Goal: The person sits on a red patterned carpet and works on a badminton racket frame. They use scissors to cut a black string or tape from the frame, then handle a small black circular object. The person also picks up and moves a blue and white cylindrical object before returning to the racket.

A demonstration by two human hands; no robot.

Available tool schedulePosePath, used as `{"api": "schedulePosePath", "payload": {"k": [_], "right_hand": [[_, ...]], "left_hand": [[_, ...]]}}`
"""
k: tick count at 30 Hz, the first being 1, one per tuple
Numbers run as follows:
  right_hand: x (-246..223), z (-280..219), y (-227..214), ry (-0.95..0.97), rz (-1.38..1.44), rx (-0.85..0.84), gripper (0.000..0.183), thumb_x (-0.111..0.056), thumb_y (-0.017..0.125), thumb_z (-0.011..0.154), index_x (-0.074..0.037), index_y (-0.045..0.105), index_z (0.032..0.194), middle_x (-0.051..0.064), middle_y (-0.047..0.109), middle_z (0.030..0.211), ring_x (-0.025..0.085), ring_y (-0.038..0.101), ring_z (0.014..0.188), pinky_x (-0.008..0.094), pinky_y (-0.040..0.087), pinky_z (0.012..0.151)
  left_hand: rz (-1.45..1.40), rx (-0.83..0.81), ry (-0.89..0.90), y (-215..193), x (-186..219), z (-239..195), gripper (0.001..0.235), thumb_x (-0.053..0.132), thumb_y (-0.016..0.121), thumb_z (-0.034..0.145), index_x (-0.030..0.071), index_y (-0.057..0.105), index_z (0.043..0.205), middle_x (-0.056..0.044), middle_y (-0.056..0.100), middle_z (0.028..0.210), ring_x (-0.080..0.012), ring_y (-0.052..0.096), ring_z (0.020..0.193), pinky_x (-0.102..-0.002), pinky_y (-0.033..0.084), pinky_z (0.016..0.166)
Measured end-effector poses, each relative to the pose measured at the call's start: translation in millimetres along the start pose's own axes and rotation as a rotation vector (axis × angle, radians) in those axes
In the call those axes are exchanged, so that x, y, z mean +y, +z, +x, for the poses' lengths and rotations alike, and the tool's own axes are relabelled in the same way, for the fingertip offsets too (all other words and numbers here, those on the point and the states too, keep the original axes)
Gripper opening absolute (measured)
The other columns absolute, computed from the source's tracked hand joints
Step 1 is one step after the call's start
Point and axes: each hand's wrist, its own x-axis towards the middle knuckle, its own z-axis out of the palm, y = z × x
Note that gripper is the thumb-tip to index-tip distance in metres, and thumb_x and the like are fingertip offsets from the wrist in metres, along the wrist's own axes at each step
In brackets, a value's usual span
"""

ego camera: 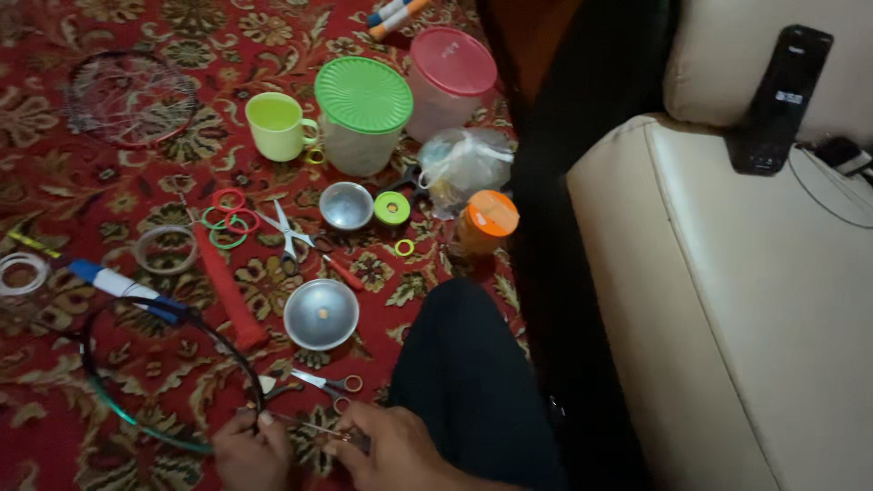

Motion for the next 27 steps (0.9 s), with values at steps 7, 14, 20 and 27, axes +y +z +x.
{"api": "schedulePosePath", "payload": {"k": [7, 14, 20, 27], "right_hand": [[87, 22, 12, -0.233, 0.270, 0.072, 0.007, -0.019, 0.071, 0.095, -0.016, 0.074, 0.089, -0.003, 0.075, 0.083, 0.005, 0.059, 0.063, 0.026, 0.042, 0.056], [101, 162, -138, -0.334, -0.211, 0.579, 0.030, -0.021, 0.063, 0.100, 0.005, 0.075, 0.110, 0.033, 0.073, 0.092, 0.053, 0.072, 0.096, 0.057, 0.055, 0.077], [44, 262, -202, -0.521, -0.551, 0.684, 0.024, -0.030, 0.066, 0.114, -0.012, 0.082, 0.114, 0.015, 0.078, 0.093, 0.042, 0.075, 0.085, 0.049, 0.060, 0.067], [-33, 149, -67, -0.718, -0.612, 0.552, 0.025, -0.024, 0.069, 0.096, -0.011, 0.080, 0.115, 0.023, 0.072, 0.092, 0.051, 0.065, 0.101, 0.060, 0.054, 0.078]], "left_hand": [[0.166, -0.065, 0.127, -26, -1, 34, 0.025, 0.029, 0.057, 0.100, 0.008, 0.072, 0.101, -0.020, 0.067, 0.077, -0.0434, 0.064, 0.073, -0.055, 0.047, 0.073], [-0.117, 0.143, -0.059, -56, -13, 22, 0.045, 0.045, 0.076, 0.097, 0.005, 0.063, 0.113, -0.030, 0.071, 0.097, -0.0557, 0.072, 0.089, -0.063, 0.058, 0.083], [0.150, -0.051, -0.026, -126, 19, 29, 0.032, 0.037, 0.071, 0.104, 0.009, 0.056, 0.098, -0.015, 0.073, 0.072, -0.0372, 0.076, 0.084, -0.051, 0.042, 0.105], [0.401, -0.244, -0.198, -105, -1, 23, 0.033, 0.042, 0.070, 0.099, 0.014, 0.059, 0.111, -0.020, 0.073, 0.113, -0.0383, 0.067, 0.123, -0.056, 0.034, 0.122]]}}
